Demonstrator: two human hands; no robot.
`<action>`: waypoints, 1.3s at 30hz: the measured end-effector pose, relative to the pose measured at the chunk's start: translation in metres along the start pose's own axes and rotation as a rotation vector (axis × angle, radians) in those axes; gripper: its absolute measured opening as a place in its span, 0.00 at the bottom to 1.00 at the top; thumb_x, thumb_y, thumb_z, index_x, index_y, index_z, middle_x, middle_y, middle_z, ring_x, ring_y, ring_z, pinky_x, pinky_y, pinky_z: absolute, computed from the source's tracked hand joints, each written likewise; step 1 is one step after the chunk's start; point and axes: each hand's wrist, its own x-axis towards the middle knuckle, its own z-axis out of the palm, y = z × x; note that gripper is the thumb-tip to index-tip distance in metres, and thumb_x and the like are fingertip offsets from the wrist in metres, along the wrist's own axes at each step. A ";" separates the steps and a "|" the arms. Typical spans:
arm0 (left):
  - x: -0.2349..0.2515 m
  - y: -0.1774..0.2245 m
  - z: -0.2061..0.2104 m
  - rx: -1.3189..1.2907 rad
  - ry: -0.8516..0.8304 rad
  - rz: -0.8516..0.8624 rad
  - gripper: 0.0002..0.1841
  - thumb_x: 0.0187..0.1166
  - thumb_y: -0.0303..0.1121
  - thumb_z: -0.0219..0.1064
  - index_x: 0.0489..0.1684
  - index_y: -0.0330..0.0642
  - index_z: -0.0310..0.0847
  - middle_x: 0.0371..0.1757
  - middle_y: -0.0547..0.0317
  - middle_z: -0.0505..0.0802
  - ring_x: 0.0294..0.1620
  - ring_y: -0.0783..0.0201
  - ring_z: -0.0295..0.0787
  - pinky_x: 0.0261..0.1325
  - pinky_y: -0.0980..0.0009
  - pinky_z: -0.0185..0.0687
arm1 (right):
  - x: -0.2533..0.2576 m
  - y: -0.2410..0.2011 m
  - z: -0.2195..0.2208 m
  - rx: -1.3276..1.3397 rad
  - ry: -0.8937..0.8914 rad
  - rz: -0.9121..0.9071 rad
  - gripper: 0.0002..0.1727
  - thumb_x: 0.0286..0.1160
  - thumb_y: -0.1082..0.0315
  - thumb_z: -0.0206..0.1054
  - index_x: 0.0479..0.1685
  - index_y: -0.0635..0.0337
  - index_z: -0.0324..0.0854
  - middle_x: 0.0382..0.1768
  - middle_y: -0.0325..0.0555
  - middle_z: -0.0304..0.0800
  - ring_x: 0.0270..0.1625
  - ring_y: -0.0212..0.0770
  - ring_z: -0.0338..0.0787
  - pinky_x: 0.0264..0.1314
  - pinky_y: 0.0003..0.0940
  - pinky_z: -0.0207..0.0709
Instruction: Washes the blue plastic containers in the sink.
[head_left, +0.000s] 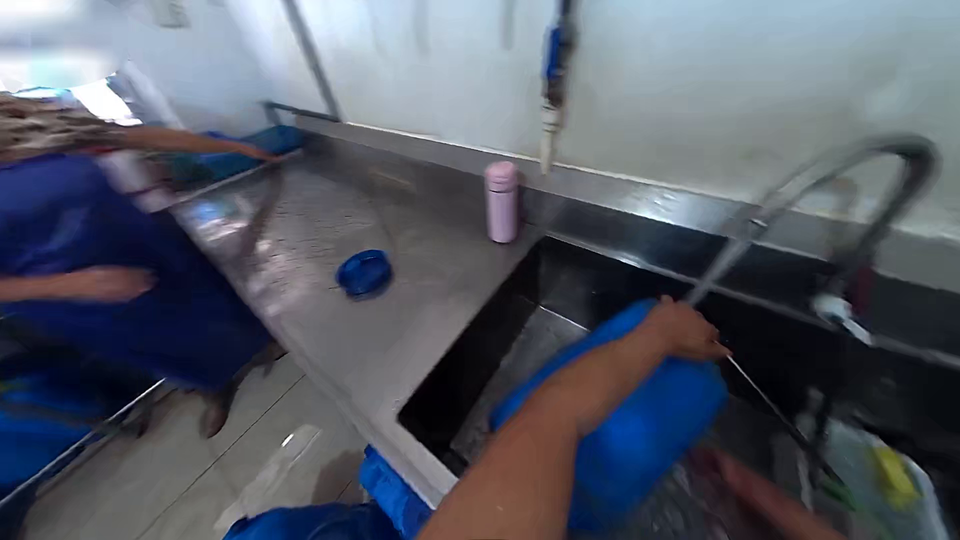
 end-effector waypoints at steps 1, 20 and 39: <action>0.004 0.002 -0.001 0.034 -0.022 0.059 0.27 0.90 0.51 0.56 0.73 0.39 0.81 0.71 0.39 0.87 0.80 0.40 0.76 0.86 0.38 0.56 | 0.024 0.006 -0.006 0.182 0.104 -0.016 0.41 0.89 0.41 0.36 0.83 0.71 0.59 0.63 0.61 0.83 0.53 0.46 0.89 0.55 0.45 0.84; 0.015 -0.079 -0.008 -0.034 0.093 -0.227 0.30 0.78 0.57 0.69 0.68 0.42 0.84 0.77 0.43 0.83 0.83 0.40 0.70 0.78 0.34 0.61 | 0.175 -0.048 -0.050 0.449 -0.026 -0.179 0.28 0.97 0.48 0.34 0.60 0.60 0.73 0.26 0.33 0.78 0.23 0.23 0.76 0.29 0.18 0.72; 0.034 -0.073 -0.019 -0.009 0.035 -0.214 0.30 0.78 0.57 0.70 0.71 0.44 0.83 0.75 0.44 0.84 0.81 0.42 0.71 0.76 0.37 0.63 | 0.198 -0.003 -0.063 0.752 -0.147 -0.574 0.21 0.67 0.59 0.72 0.59 0.47 0.74 0.45 0.30 0.92 0.45 0.29 0.91 0.51 0.29 0.86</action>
